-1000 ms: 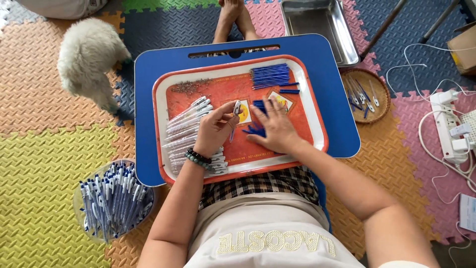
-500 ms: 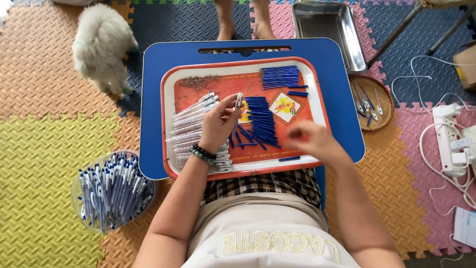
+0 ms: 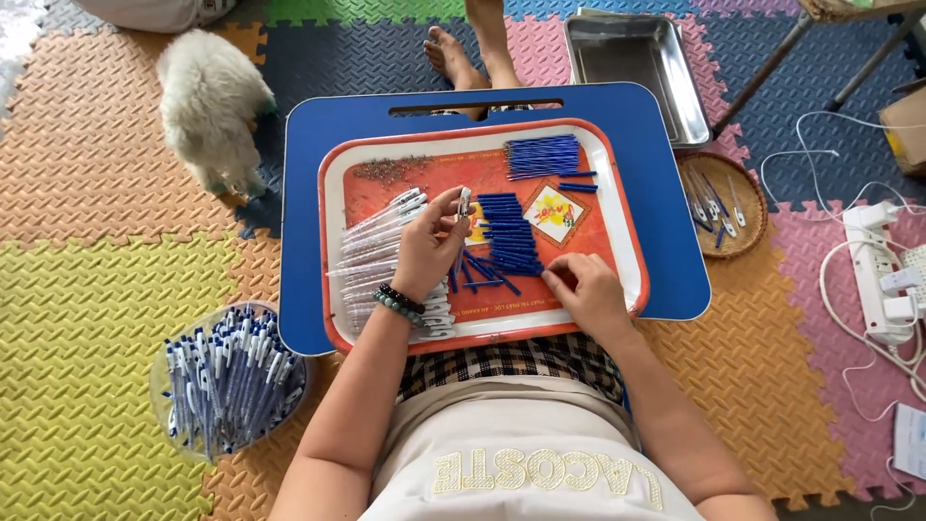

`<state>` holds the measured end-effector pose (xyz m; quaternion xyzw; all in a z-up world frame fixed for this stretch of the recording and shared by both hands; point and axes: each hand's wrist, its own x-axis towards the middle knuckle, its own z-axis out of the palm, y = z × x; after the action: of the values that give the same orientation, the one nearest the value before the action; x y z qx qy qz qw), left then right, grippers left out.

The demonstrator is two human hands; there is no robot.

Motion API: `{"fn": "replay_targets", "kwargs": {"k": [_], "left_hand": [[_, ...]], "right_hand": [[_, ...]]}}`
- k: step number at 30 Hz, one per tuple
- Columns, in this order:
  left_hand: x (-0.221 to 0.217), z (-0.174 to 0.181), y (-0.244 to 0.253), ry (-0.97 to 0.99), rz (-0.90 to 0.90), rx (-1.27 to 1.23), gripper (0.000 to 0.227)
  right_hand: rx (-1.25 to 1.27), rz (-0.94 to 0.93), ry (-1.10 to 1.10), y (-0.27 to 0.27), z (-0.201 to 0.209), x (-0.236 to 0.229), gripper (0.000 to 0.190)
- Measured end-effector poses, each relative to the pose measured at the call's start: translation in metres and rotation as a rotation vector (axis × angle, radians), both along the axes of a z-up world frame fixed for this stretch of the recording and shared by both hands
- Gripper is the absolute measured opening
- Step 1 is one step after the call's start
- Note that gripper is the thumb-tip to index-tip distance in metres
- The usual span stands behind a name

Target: Assembling ballpoint pens by inserting ink refills into barrels and attaching caps on a tray.

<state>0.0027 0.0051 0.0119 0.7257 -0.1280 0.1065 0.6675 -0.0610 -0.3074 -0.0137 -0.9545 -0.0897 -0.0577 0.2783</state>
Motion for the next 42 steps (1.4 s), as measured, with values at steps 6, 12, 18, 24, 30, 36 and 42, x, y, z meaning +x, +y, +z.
{"fn": "replay_targets", "kwargs": {"k": [6, 12, 18, 24, 30, 36, 42], "left_hand": [[0.004, -0.005, 0.000, -0.019, -0.010, -0.018, 0.055], [-0.001, -0.010, 0.000, -0.042, -0.012, 0.031, 0.054], [0.001, -0.005, -0.006, -0.052, -0.020, 0.072, 0.049], [0.000, -0.004, -0.004, -0.059, -0.028, 0.117, 0.049], [-0.003, 0.002, -0.003, -0.089, -0.033, 0.123, 0.048], [-0.005, -0.002, -0.003, -0.087, -0.053, 0.123, 0.049], [-0.008, 0.001, -0.007, -0.107, -0.056, 0.107, 0.048]], "right_hand": [[0.314, -0.057, 0.103, 0.029, 0.050, 0.002, 0.015], [0.477, -0.061, 0.099, 0.039, 0.051, 0.020, 0.022], [0.733, -0.062, 0.111, 0.061, 0.089, 0.058, 0.022], [0.959, 0.026, 0.035, 0.083, 0.093, 0.098, 0.016], [0.967, 0.191, -0.009, 0.101, 0.103, 0.101, 0.016], [0.937, 0.271, 0.003, 0.103, 0.111, 0.103, 0.028], [0.911, 0.215, 0.006, 0.108, 0.112, 0.107, 0.025]]}}
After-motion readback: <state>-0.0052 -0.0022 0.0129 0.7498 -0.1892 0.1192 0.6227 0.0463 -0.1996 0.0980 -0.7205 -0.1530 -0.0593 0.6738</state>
